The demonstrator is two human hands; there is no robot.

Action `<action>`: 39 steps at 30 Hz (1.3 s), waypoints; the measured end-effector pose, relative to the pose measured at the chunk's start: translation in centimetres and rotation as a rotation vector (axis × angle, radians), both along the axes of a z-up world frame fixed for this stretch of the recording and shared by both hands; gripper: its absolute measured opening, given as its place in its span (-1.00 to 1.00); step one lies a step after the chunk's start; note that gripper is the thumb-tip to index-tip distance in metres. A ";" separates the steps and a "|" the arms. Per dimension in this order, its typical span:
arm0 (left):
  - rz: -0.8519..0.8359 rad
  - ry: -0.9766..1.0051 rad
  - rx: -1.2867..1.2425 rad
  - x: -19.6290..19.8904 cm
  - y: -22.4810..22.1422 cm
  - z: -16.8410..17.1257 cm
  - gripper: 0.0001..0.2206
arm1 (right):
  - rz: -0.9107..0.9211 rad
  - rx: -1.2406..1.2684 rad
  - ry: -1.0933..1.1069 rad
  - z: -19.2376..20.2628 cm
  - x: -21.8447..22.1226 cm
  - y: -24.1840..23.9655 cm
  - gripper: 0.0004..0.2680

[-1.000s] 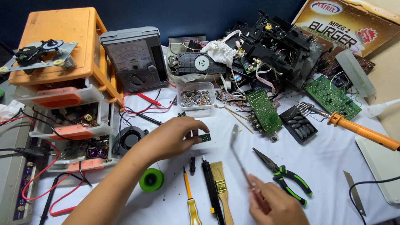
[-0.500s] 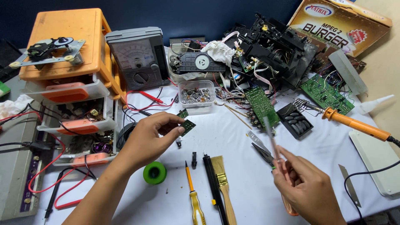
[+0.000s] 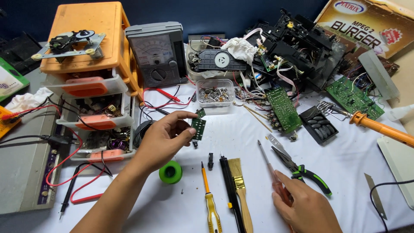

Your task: Desoldering a component from a printed circuit board and cleaning the board using a brush and cloth at a repair bench.

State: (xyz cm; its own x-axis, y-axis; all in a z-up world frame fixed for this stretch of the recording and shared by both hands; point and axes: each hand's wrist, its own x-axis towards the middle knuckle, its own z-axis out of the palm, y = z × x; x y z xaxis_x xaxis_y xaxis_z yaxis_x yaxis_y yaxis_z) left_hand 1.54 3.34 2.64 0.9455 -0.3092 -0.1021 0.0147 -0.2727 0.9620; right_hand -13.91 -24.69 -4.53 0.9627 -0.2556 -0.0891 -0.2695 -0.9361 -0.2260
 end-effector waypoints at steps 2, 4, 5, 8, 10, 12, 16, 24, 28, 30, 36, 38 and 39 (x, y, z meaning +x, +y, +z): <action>0.025 0.038 0.024 -0.2 -0.5 0.6 -0.78 | 0.005 -0.028 0.013 0.4 0.4 -0.1 -0.62; 0.048 0.080 0.049 -0.4 -0.8 1.1 -0.78 | 0.008 -0.055 0.030 0.5 0.7 -0.2 -0.61; 0.046 0.083 0.052 -0.6 -0.9 1.3 -0.79 | 0.045 -0.092 0.001 0.5 0.9 -0.3 -0.62; 0.038 0.080 0.082 -0.9 -1.0 1.8 -0.81 | 0.106 -0.189 -0.131 1.3 1.5 0.3 -0.65; 0.033 0.076 0.109 -1.1 -1.0 2.0 -0.82 | 0.131 -0.248 -0.231 2.8 1.9 1.2 -0.67; 0.009 0.028 0.143 -1.3 -1.0 2.0 -0.83 | 0.249 -0.076 -0.507 4.9 2.4 2.4 -0.77; -0.028 -0.044 0.129 -1.0 -1.2 1.4 -0.72 | 0.503 0.146 -0.499 5.0 3.0 4.7 -0.72; -0.179 -0.180 0.427 1.0 -2.4 0.6 -0.79 | 0.744 0.171 -0.291 1.7 2.1 7.3 -0.76; -0.302 -0.134 0.549 2.5 -4.2 0.1 -0.73 | 0.750 0.154 -0.263 1.2 1.4 7.2 -0.77; -0.412 -0.217 0.675 3.5 -5.3 -1.0 -0.75 | 0.766 0.163 -0.298 0.5 0.9 7.2 -0.74; -0.476 -0.209 0.845 4.4 -7.1 -2.4 -0.72 | 0.652 0.140 -0.546 3.0 0.6 6.5 -0.79; -0.468 -0.319 0.860 4.5 -7.0 -3.2 -0.73 | 0.412 0.365 -0.558 3.5 -0.1 3.7 -0.83; -0.455 -0.425 0.873 4.4 -6.9 -3.7 -0.72 | 0.169 0.586 -0.556 3.8 -0.5 2.3 -0.87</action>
